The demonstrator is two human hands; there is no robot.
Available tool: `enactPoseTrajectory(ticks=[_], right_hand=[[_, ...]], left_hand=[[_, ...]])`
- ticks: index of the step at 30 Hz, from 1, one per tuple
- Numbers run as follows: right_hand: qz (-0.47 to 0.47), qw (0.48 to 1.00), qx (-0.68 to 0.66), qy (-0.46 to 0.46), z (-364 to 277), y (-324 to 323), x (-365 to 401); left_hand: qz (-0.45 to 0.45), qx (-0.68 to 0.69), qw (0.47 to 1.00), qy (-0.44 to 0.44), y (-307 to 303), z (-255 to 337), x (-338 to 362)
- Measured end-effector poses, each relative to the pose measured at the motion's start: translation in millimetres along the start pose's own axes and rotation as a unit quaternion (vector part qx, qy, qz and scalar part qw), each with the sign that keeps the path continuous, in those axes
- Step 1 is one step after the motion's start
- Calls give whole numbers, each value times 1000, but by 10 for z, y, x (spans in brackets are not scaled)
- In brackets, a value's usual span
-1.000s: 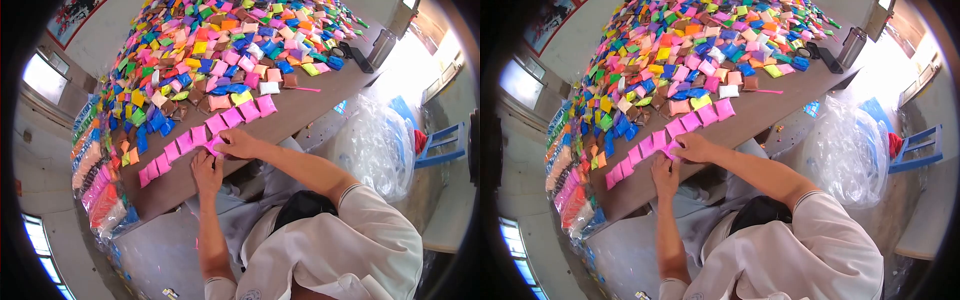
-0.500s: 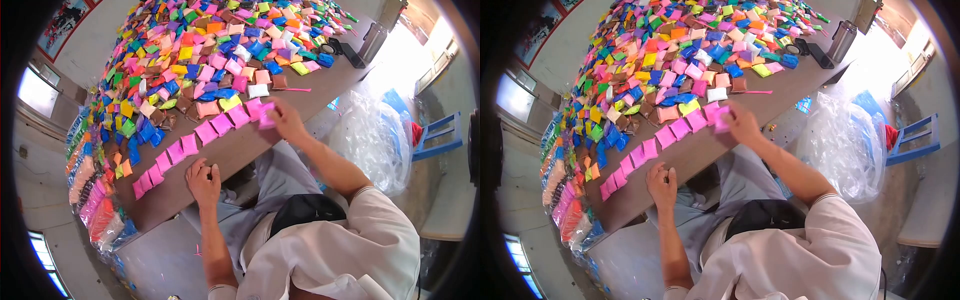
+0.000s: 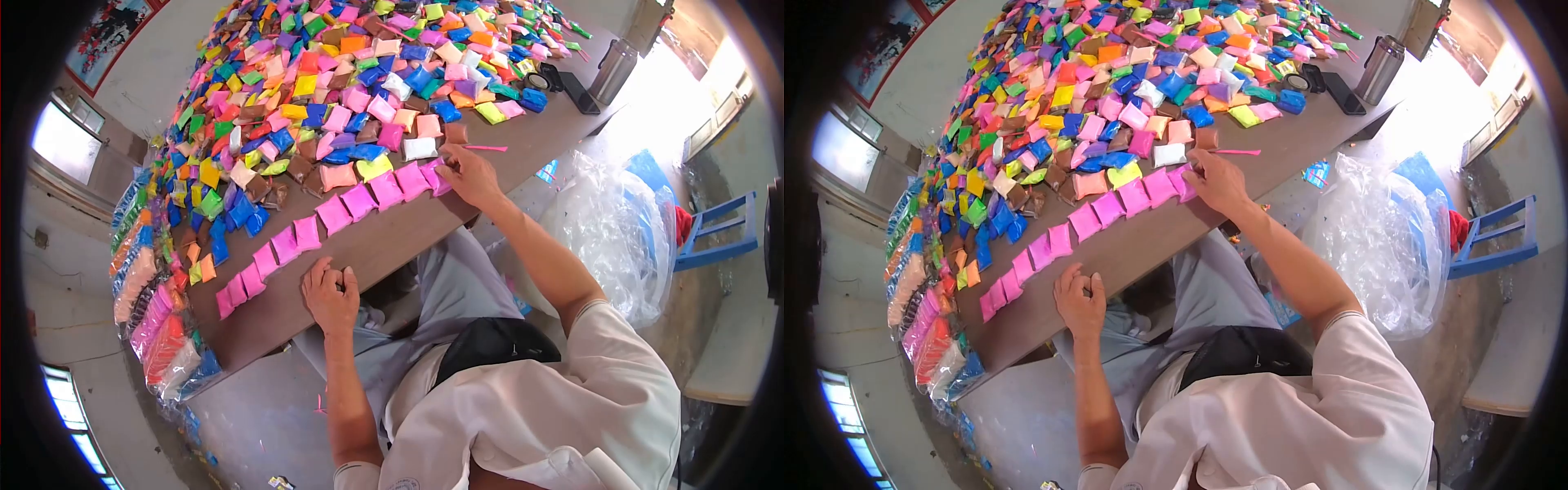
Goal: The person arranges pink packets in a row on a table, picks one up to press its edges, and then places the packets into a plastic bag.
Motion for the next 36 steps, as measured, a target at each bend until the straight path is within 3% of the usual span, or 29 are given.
enactPoseTrajectory(ticks=[3, 6, 15, 18, 21, 25, 28, 31, 36], right_hand=[[0, 1000, -6, -8, -35, 14, -23], [46, 995, 41, -75, -94, 108, 25], [20, 998, 21, -54, -251, 201, 39], [112, 982, 57, -141, -314, 180, 60], [108, 964, 36, -240, -587, 162, 36], [-14, 938, -35, -343, -1152, 395, 44], [-55, 906, -79, -413, -1470, 777, 80], [-148, 877, -87, -449, -1769, 1164, 147], [-204, 838, -45, -504, -2269, 1901, 385]], left_hand=[[3, 3, 1000, 0, -3, -2, 5], [13, 9, 1000, 1, -1, 0, 9], [13, 12, 1000, -11, -22, 16, 18], [10, 16, 1000, -16, -35, 29, 19], [22, 17, 1000, -13, -48, 36, 14], [19, 36, 999, -36, -58, 33, 22], [24, 39, 998, -32, -73, 49, 15], [35, 38, 998, -26, -81, 54, 29], [26, 30, 999, -29, -41, 22, 66]])
Point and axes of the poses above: each hand's wrist, its own x-axis away from the middle knuckle, its own y-axis out of the palm, z = x × y, the point moved 3 cm from there along -x, towards the middle knuckle, and after that the axes turned 6 degrees about z, right-handed, at the moved point
